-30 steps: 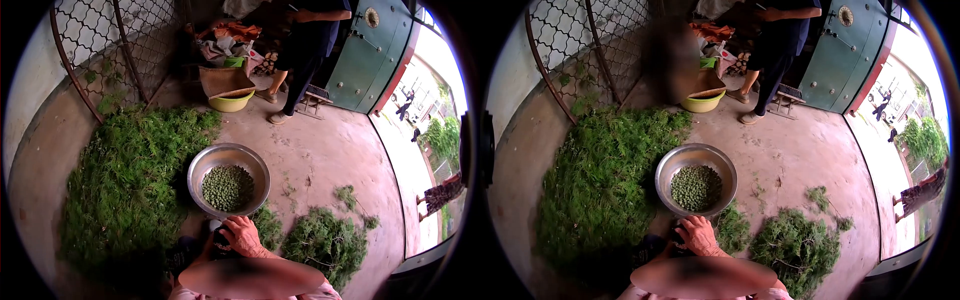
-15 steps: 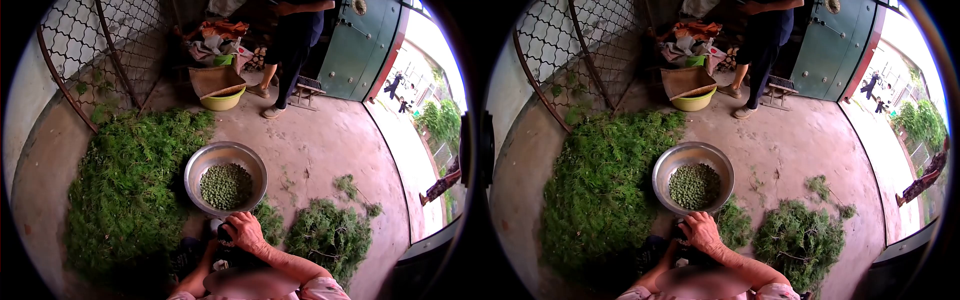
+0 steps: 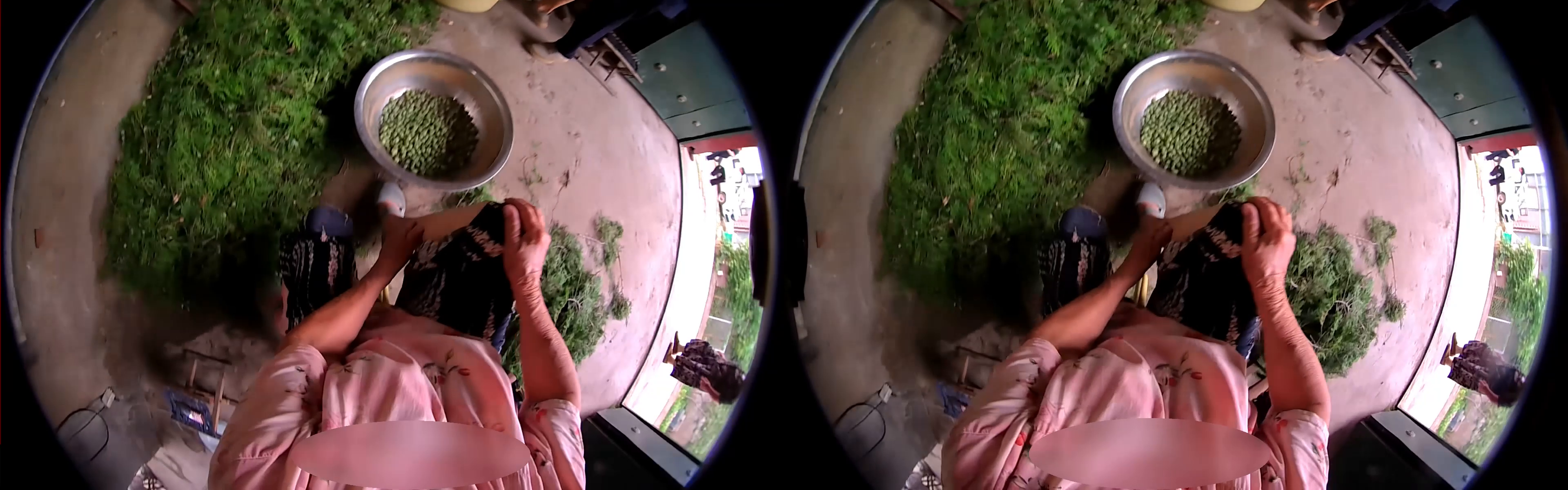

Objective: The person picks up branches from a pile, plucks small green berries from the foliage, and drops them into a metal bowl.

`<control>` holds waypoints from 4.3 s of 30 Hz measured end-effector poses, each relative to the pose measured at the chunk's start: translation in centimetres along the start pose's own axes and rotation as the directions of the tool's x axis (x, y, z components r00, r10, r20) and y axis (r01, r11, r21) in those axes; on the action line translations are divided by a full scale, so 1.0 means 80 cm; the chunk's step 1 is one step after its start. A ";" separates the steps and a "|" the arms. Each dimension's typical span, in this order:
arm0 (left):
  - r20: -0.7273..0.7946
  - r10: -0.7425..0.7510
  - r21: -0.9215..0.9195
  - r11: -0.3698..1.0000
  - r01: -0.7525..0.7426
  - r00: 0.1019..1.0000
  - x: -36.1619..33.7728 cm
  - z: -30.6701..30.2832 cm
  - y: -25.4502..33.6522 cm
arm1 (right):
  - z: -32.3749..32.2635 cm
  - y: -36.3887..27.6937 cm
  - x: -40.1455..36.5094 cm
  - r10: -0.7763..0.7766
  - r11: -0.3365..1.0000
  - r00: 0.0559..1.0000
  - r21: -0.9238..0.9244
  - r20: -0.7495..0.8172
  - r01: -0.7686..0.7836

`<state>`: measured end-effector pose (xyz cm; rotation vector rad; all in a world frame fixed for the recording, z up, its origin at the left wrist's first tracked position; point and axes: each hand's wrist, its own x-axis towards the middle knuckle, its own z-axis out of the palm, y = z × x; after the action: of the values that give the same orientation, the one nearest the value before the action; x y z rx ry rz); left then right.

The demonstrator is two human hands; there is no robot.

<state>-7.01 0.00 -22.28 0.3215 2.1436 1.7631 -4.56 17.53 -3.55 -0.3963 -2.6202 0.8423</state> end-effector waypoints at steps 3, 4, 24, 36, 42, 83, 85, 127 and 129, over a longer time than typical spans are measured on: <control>0.001 -0.003 0.002 1.000 0.003 1.000 -0.007 0.001 -0.029 | -0.006 0.014 0.000 0.079 0.997 0.997 0.013 0.012 -0.079; -0.003 0.029 0.045 0.999 -0.028 1.000 -0.001 -0.001 -0.040 | -0.007 0.016 -0.001 0.107 0.994 0.994 0.013 0.016 -0.108; 0.184 -0.152 -0.363 0.908 0.211 0.971 0.025 0.014 -0.120 | 0.000 0.006 0.011 0.175 0.983 0.982 -0.064 0.076 -0.170; 0.092 -0.076 0.175 0.983 0.059 0.993 0.026 0.009 -0.097 | 0.000 0.001 0.011 0.160 0.986 0.983 -0.061 0.085 -0.155; -0.031 -0.209 -0.184 0.962 0.199 0.978 0.018 -0.002 -0.069 | 0.005 -0.011 0.013 0.112 0.991 0.988 -0.081 0.104 -0.104; 0.612 0.014 -0.694 0.490 0.528 0.791 0.074 -0.024 0.070 | 0.029 -0.041 0.021 -0.129 0.991 0.984 -0.029 0.126 0.134; 0.367 0.115 -0.521 0.848 0.101 0.923 0.072 0.000 0.030 | 0.032 -0.042 0.023 -0.158 0.986 0.977 -0.033 0.141 0.164; -0.898 0.153 0.439 0.384 0.812 0.413 -0.460 -0.282 0.151 | 0.072 -0.194 -0.056 -0.817 0.526 0.433 0.183 0.382 0.831; -0.747 0.323 0.653 0.192 0.733 0.581 -0.445 -0.264 0.168 | 0.071 -0.189 -0.060 -0.802 0.544 0.454 0.162 0.389 0.823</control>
<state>16.49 -30.09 -1.30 -0.7438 3.4282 -0.1604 -4.94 1.09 0.07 1.1333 -2.6796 0.5204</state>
